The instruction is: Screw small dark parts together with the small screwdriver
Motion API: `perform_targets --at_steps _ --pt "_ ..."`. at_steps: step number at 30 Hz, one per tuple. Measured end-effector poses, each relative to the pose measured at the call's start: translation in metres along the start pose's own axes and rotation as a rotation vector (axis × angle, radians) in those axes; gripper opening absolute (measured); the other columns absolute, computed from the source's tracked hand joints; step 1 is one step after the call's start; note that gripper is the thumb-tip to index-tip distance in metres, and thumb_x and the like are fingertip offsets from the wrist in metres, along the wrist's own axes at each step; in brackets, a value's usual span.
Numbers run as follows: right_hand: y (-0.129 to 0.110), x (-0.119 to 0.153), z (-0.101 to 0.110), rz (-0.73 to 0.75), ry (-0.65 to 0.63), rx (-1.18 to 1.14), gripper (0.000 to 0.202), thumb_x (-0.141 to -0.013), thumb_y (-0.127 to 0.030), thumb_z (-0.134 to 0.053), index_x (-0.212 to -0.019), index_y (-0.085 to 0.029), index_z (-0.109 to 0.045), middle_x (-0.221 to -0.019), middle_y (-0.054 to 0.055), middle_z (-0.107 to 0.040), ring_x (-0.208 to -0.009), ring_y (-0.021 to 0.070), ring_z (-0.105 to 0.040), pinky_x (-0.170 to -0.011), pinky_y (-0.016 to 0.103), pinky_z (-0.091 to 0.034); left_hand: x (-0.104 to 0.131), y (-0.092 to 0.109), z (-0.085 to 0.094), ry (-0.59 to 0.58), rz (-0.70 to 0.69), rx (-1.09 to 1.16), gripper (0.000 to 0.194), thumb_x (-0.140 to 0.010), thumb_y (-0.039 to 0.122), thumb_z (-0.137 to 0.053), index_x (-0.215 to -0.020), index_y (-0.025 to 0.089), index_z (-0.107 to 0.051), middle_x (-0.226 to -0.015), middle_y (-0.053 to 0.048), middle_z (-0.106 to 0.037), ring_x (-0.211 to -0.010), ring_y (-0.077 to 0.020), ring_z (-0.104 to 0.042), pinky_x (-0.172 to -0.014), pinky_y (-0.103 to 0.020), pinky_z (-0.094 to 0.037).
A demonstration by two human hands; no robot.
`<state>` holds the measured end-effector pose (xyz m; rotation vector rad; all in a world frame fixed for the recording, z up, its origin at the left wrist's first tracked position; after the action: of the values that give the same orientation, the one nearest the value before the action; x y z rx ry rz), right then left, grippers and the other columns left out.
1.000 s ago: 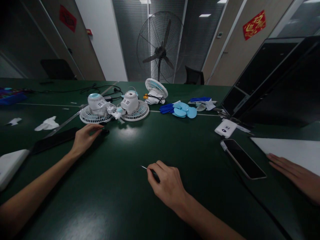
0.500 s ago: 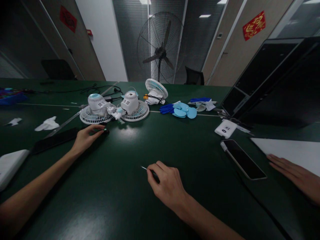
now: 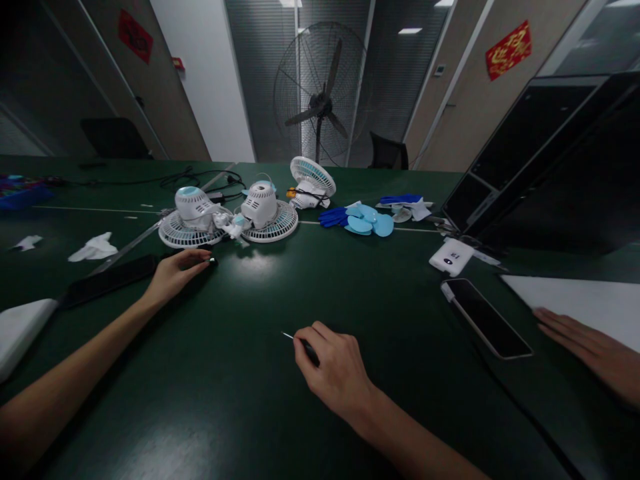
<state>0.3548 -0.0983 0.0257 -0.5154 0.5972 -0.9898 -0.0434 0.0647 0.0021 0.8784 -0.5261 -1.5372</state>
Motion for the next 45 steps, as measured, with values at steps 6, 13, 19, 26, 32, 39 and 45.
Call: perform_targets --at_steps 6,13,19,26,32,39,45 --pt "0.001 0.000 0.000 0.011 0.017 0.032 0.021 -0.106 -0.021 -0.053 -0.109 -0.021 -0.073 -0.096 0.003 -0.072 -0.073 0.0141 -0.066 -0.064 0.026 -0.054 0.000 0.001 0.001 0.031 -0.011 -0.019 0.056 -0.082 0.059 -0.077 -0.123 0.021 -0.075 -0.124 -0.012 -0.078 -0.112 -0.0322 -0.074 -0.104 -0.048 -0.057" --pt "0.003 0.001 -0.002 0.003 -0.003 -0.006 0.020 -0.107 -0.020 -0.053 -0.112 -0.022 -0.072 -0.098 0.003 -0.072 -0.073 0.0135 -0.066 -0.065 0.024 -0.055 -0.001 -0.001 0.000 0.015 -0.010 -0.081 0.056 -0.086 0.061 -0.073 -0.125 0.022 -0.075 -0.125 -0.011 -0.077 -0.108 -0.0312 -0.074 -0.096 -0.043 -0.059" --pt "0.002 0.001 -0.001 0.000 0.008 0.015 0.018 -0.106 -0.020 -0.055 -0.110 -0.021 -0.073 -0.097 0.002 -0.071 -0.073 0.0139 -0.065 -0.065 0.025 -0.053 0.010 0.027 -0.021 -0.149 -0.134 -0.151 0.049 -0.093 0.054 -0.069 -0.131 0.024 -0.072 -0.118 -0.010 -0.077 -0.101 -0.0294 -0.072 -0.088 -0.042 -0.058" --pt "0.001 0.001 -0.003 0.015 0.003 0.054 0.019 -0.106 -0.021 -0.055 -0.110 -0.023 -0.073 -0.096 0.002 -0.071 -0.074 0.0147 -0.065 -0.068 0.027 -0.050 0.078 0.111 -0.089 -0.548 -0.343 -0.027 0.039 -0.100 0.036 -0.066 -0.139 0.034 -0.065 -0.122 -0.006 -0.073 -0.104 -0.0242 -0.070 -0.087 -0.037 -0.057" --pt "-0.001 0.003 -0.007 0.087 -0.013 0.118 0.017 -0.102 -0.019 -0.058 -0.108 -0.022 -0.074 -0.093 0.001 -0.070 -0.073 0.0148 -0.066 -0.065 0.028 -0.045 0.119 0.143 -0.112 -0.684 -0.433 0.070 0.041 -0.103 0.028 -0.066 -0.144 0.032 -0.060 -0.120 -0.006 -0.071 -0.108 -0.0221 -0.067 -0.095 -0.038 -0.055" --pt "-0.005 0.002 -0.006 0.127 -0.056 0.120 0.016 -0.102 -0.018 -0.058 -0.108 -0.022 -0.073 -0.093 0.001 -0.070 -0.072 0.0135 -0.063 -0.062 0.026 -0.042 0.124 0.146 -0.117 -0.711 -0.449 0.103 0.047 -0.103 0.023 -0.068 -0.147 0.032 -0.056 -0.121 -0.004 -0.070 -0.113 -0.0218 -0.064 -0.097 -0.037 -0.052" --pt "-0.005 0.003 -0.008 0.150 -0.048 0.118 0.017 -0.103 -0.018 -0.057 -0.109 -0.023 -0.072 -0.094 0.001 -0.069 -0.073 0.0139 -0.063 -0.063 0.027 -0.042 0.125 0.147 -0.117 -0.704 -0.447 0.109 0.048 -0.102 0.022 -0.070 -0.146 0.032 -0.057 -0.119 -0.004 -0.070 -0.111 -0.0209 -0.065 -0.095 -0.035 -0.051"
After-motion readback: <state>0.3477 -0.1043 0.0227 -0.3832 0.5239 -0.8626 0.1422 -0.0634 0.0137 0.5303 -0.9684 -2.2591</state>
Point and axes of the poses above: each hand's wrist, its own x-axis away from the middle knuckle, its own z-axis out of the back of the hand, y = z × x, the point moved 5 cm from there along -x, towards the middle knuckle
